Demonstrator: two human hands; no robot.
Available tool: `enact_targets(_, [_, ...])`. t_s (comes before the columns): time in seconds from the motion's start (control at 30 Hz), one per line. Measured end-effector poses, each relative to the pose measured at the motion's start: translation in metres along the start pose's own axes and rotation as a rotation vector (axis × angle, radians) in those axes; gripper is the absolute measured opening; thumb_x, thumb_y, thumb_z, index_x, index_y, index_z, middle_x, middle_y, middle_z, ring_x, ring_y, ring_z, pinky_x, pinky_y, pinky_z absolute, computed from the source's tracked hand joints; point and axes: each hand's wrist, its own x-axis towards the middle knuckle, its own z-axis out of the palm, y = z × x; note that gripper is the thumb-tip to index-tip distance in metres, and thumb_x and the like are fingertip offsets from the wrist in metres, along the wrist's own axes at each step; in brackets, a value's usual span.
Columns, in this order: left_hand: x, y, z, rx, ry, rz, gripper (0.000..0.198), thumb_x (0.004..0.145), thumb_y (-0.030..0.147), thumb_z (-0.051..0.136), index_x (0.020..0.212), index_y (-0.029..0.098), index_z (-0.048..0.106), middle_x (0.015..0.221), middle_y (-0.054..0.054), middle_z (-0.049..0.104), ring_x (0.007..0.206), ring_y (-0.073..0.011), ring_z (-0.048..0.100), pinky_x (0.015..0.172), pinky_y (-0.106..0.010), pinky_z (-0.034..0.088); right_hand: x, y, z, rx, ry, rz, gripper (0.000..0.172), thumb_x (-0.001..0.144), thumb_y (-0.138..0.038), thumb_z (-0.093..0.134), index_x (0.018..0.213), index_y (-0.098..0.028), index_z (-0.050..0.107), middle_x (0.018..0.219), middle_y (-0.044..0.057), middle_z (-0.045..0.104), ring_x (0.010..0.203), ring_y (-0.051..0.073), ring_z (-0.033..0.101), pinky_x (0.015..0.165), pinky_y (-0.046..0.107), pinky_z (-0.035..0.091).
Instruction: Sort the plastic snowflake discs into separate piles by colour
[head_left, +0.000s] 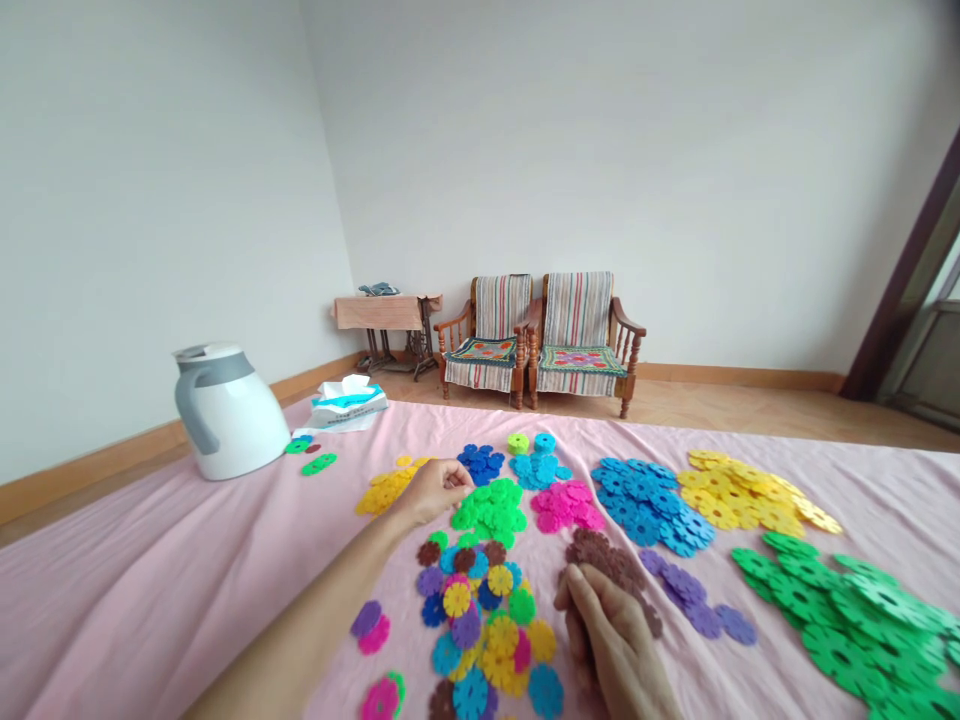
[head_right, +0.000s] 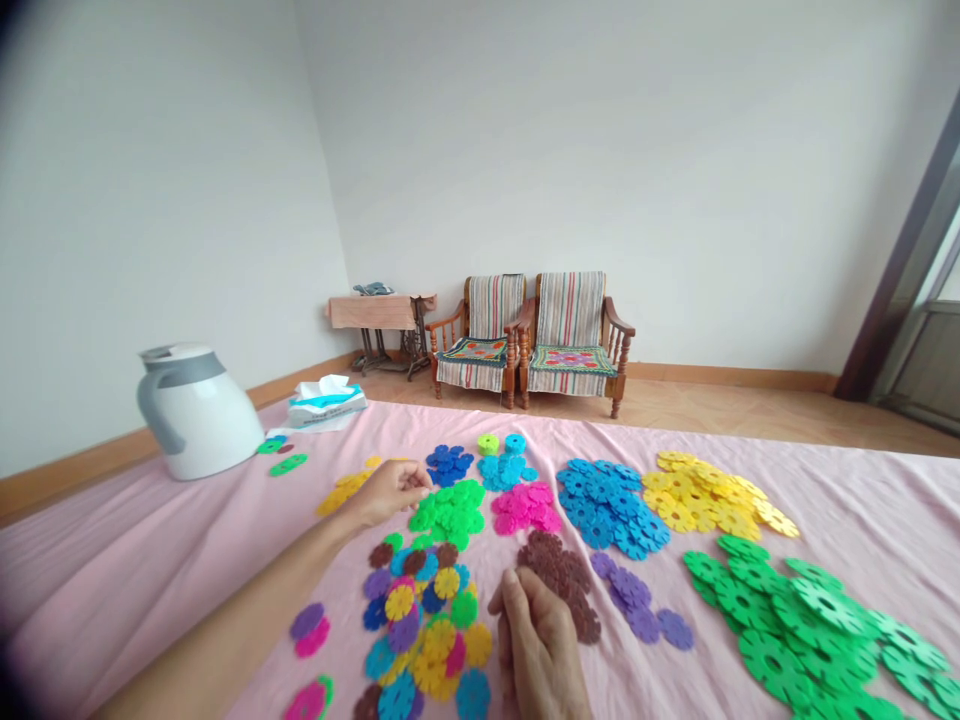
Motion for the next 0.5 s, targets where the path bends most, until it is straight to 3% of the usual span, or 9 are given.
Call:
enact_targets(0.17, [-0.042,0.004,-0.017,0.204,-0.316,0.077,0.012,0.065,0.017,0.061,0.075,0.014,0.068,0.057,0.002,0.060,0.052,-0.0113,0.055,0.050,-0.019,0.039,-0.001,0.001,0.001,0.039,-0.041,-0.006,0.046,0.073,-0.065,0.057,0.065,-0.021,0.048,0.044,-0.011,0.031,0.038,0.005,0.025,0.036,0.017,0.016])
enact_targets(0.3, [-0.065,0.008,-0.012,0.364,-0.350,0.186,0.022,0.063,0.013,0.061,0.082,0.015,0.072,0.075,-0.001,0.066,0.060,-0.0110,0.054,0.051,-0.018,0.037,-0.002,0.003,0.004,0.039,-0.009,-0.008,0.045,0.074,-0.064,0.056,0.064,-0.021,0.048,0.043,-0.011,0.028,0.037,0.005,0.024,0.036,0.017,0.014])
enact_targets(0.5, [-0.079,0.014,-0.003,0.277,-0.426,0.293,0.022,0.071,0.016,0.059,0.090,0.018,0.072,0.085,-0.001,0.068,0.070,-0.0114,0.055,0.060,-0.018,0.039,-0.003,0.005,0.005,0.003,-0.016,-0.001,0.045,0.076,-0.064,0.054,0.067,-0.021,0.047,0.044,-0.012,0.028,0.038,0.004,0.024,0.037,0.016,0.013])
